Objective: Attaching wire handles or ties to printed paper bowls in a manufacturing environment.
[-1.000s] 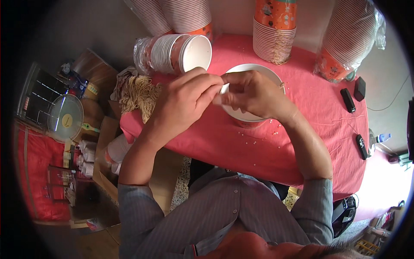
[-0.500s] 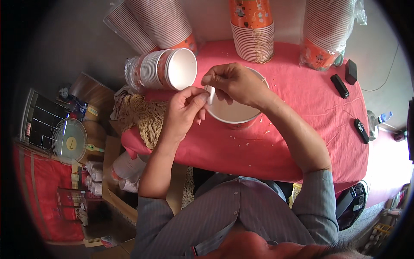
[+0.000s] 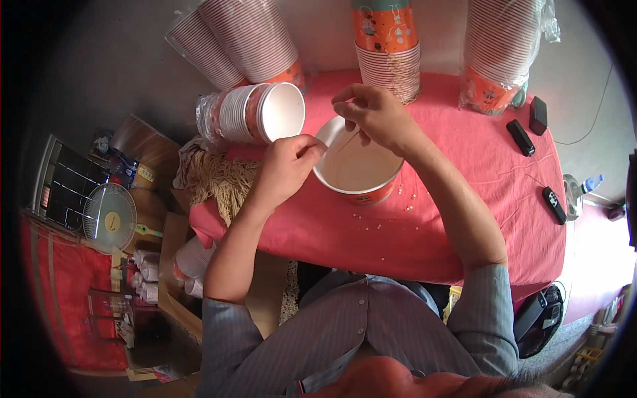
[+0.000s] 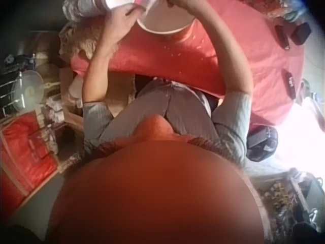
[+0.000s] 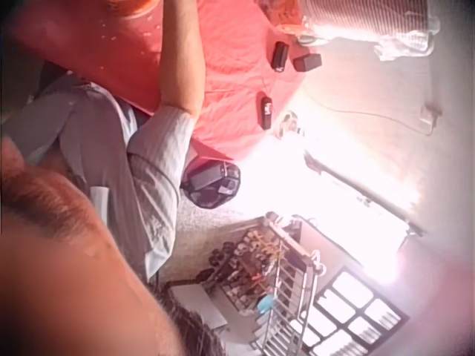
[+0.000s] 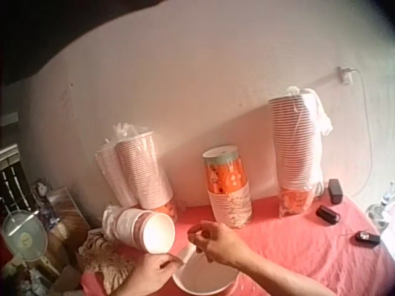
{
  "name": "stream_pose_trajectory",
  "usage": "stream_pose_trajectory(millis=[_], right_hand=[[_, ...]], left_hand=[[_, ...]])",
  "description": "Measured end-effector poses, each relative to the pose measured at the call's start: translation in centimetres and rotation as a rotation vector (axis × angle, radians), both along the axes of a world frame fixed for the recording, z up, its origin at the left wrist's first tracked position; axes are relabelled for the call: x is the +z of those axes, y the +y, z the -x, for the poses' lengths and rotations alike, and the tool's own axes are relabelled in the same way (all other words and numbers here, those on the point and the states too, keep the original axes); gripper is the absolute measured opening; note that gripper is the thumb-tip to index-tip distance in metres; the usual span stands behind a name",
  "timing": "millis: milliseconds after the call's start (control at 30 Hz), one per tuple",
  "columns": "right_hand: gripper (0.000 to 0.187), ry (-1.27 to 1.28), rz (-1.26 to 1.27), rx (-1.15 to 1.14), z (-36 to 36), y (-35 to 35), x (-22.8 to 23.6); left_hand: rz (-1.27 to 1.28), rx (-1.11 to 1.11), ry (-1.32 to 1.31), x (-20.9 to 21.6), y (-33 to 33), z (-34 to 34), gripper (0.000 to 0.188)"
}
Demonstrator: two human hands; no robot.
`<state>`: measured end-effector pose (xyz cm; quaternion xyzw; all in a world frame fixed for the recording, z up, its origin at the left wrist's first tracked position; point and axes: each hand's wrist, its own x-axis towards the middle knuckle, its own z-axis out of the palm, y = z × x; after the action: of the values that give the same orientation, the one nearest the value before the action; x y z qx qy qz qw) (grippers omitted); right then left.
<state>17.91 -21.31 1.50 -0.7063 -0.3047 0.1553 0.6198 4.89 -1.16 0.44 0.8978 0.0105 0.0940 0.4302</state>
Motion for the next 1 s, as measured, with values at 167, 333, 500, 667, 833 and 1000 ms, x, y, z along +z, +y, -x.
stream_pose_trajectory(millis=[167, 333, 500, 667, 833, 1000], right_hand=[[0.02, 0.046, -0.105, 0.146, -0.1, 0.2, -0.6], [0.021, 0.049, -0.249, 0.337, -1.3, 0.3, -1.6], [0.032, -0.641, -0.114, -0.024, -0.1, -0.4, -0.9], [0.021, -0.677, 0.379, 0.131, 1.7, -3.0, 1.8], [0.024, -0.639, 0.503, 0.124, 1.5, -1.8, -1.2], [0.024, -0.552, 0.451, 0.236, 1.5, -1.2, -1.0]], left_hand=[[-0.144, -0.146, 0.103, 1.5, -1.3, 0.0, 0.024], [-0.099, -0.109, 0.059, 1.1, -1.3, 0.0, 0.023], [-0.036, -0.105, 0.047, 0.6, -0.3, -0.3, 0.018], [0.073, -0.048, 0.074, 0.2, 1.2, -0.4, 0.012], [0.278, -0.092, 0.169, 0.2, 1.3, -0.5, 0.015], [0.335, -0.073, 0.179, 0.3, 0.8, -0.7, 0.016]])
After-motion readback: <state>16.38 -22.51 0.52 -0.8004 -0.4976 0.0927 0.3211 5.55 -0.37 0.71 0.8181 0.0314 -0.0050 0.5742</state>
